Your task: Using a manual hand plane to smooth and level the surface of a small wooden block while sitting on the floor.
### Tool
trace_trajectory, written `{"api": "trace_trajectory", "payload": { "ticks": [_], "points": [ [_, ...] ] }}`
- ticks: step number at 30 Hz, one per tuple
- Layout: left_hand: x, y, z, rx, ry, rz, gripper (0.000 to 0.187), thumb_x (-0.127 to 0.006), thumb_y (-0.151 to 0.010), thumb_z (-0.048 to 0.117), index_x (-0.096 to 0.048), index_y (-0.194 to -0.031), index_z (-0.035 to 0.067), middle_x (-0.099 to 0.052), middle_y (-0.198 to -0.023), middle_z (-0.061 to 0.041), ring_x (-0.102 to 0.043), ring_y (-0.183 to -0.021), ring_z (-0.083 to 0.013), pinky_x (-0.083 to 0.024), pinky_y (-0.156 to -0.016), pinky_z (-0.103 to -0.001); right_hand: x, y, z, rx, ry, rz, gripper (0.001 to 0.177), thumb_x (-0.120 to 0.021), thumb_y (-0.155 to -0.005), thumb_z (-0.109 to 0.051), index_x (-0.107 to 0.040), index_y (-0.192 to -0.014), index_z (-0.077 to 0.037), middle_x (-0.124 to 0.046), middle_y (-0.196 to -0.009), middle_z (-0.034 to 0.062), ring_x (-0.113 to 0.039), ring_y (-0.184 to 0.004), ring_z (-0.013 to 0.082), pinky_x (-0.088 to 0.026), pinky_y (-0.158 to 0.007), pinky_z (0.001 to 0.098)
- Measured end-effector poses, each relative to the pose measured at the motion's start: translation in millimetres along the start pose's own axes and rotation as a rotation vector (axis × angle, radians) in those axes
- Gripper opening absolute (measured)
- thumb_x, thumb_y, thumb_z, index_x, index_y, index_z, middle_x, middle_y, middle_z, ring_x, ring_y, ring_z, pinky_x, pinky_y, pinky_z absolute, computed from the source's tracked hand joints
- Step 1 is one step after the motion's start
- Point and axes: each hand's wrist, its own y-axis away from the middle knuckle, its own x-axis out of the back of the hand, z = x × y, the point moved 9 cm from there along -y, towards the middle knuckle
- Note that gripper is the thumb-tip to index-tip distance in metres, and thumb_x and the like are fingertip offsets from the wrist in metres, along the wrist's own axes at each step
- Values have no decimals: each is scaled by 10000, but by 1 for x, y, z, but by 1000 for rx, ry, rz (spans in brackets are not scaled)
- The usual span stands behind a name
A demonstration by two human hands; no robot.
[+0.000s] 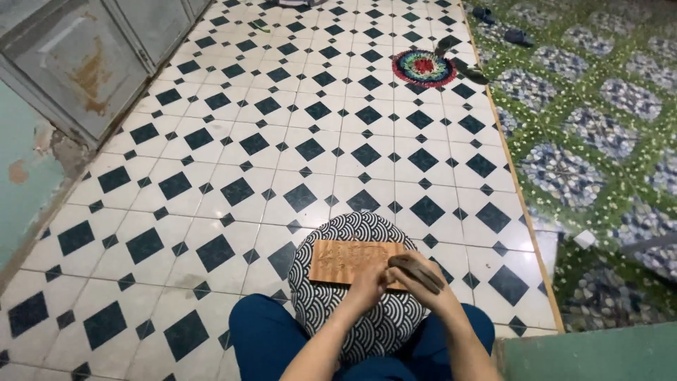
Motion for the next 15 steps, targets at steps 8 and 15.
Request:
{"api": "trace_trajectory", "payload": {
  "ticks": [8, 15],
  "points": [
    [2, -5, -38, 31, 66, 184, 267, -712, -957, 336, -581, -1053, 124, -618, -905, -108, -636, -952, -419, -544, -738, -465, 29, 7, -17, -4, 68, 126, 418, -788, -877, -381, -723, -1242, -187, -772, -1094, 201, -758, -999, 399, -630, -775, 448],
    [13, 0, -38, 78, 102, 193, 184, -661, -995, 242, -559, -1077, 112, -584, -859, -47, -644, -864, -386, -550, -691, -419, 0, 0, -25, 65, 50, 90, 399, -809, -863, -375, -742, -1201, -175, -782, -1031, 210, -766, -948, 389, -636, -745, 427]
  ]
}}
